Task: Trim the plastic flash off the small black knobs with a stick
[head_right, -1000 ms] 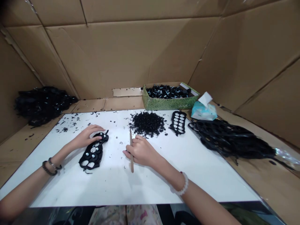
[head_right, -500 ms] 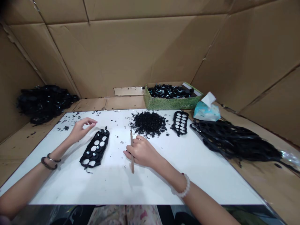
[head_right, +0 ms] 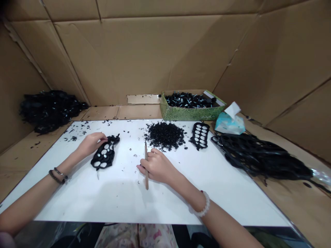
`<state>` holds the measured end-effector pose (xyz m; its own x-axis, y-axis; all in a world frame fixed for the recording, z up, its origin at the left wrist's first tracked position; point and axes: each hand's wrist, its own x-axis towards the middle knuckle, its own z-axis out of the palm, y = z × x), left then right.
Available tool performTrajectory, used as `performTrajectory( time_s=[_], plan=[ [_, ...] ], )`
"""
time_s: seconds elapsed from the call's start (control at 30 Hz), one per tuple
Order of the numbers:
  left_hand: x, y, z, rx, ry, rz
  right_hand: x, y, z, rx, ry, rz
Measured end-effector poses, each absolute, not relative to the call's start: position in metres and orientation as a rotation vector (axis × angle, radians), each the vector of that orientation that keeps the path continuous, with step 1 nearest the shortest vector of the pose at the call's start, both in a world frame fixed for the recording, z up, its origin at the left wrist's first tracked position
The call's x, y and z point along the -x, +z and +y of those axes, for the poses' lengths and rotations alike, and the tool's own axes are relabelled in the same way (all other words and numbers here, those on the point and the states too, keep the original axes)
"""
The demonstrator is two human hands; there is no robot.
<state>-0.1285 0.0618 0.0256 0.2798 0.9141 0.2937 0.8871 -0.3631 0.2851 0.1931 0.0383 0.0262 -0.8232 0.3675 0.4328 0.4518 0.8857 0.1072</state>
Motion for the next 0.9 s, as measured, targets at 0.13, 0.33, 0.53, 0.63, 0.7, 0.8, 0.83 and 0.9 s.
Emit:
performTrajectory(
  time_s=[0.13,0.33,0.53,0.63,0.7,0.8,0.83,0.9],
  plan=[
    [0.138,0.021,0.069,-2.360,0.782,1.986,-0.192,0.029,0.037,0.601,-0.275,-2.653],
    [0.144,0.006,0.082,-2.171,0.936,2.057,-0.191,0.027,0.036,0.578,-0.290,-2.654],
    [0.149,0.003,0.087,-2.087,0.994,2.009,-0.190,0.026,0.036,0.559,-0.305,-2.653],
    [0.150,0.005,0.086,-2.076,0.983,1.988,-0.190,0.026,0.035,0.556,-0.297,-2.657],
    [0.149,0.007,0.086,-2.075,0.969,1.981,-0.190,0.026,0.034,0.549,-0.289,-2.660],
    [0.146,0.011,0.092,-2.092,0.932,1.972,-0.189,0.027,0.032,0.539,-0.276,-2.667],
    [0.144,0.013,0.095,-2.107,0.914,1.966,-0.189,0.027,0.031,0.539,-0.274,-2.669],
    [0.142,0.017,0.104,-2.144,0.873,1.949,-0.189,0.026,0.031,0.541,-0.277,-2.669]
  ],
)
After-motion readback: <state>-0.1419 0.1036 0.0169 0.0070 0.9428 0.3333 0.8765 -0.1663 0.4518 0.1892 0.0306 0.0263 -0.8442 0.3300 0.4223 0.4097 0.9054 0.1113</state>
